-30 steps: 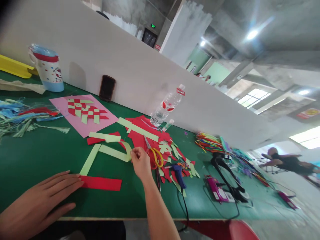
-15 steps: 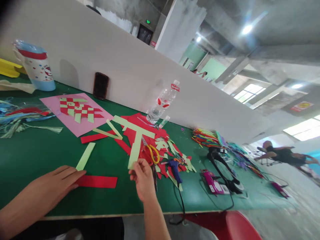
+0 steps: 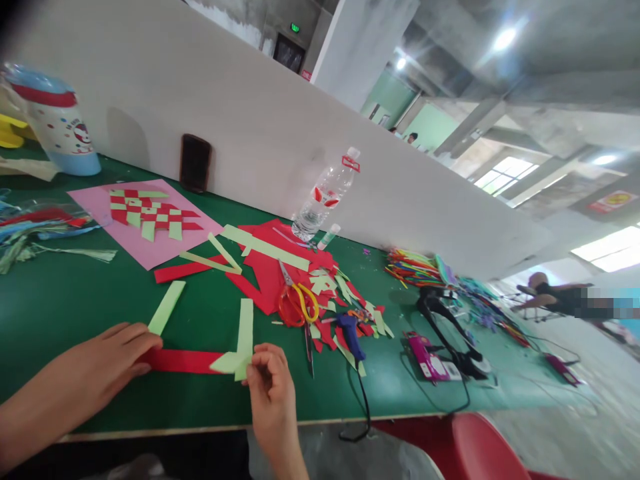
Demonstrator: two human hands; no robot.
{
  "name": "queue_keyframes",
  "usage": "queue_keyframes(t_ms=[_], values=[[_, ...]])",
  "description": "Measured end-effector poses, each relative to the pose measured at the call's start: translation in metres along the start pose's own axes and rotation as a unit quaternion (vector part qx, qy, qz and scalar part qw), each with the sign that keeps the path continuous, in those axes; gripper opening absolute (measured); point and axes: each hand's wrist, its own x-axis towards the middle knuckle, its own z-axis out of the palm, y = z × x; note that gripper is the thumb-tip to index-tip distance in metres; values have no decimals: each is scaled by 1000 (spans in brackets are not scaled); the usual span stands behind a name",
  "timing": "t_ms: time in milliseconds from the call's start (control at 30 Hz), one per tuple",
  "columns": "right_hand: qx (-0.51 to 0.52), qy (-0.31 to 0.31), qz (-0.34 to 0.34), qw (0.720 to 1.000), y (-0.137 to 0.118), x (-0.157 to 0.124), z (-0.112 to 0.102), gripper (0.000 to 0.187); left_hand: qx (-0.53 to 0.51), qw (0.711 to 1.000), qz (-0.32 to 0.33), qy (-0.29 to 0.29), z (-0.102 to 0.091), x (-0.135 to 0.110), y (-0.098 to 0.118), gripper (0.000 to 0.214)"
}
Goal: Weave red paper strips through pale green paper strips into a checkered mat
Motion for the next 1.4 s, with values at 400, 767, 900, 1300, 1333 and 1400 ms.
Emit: queue_keyframes(t_ms=[400,767,900,1300,1333,1400], values=[[86,31,57,994,2,-4,5,37,1,1000,-15,-6,-11,0,11,31],[44,-19,-32,998,-7,-25,21,16,7,1000,-18,19,-4,-2,6,28],[-5,-56,-63,996,4,-35,31,11,-8,999,-14,34,-1,-4,6,24],[-91,-153,-158,971,-13,-31,29,25,-57,997,-15,56,4,-10,0,23],[-91,-156,-164,970,-15,-30,31,26,-57,997,-13,59,4,-10,0,23],[-90,-156,-169,969,-15,-29,34,27,-57,996,-12,64,3,-10,0,23]])
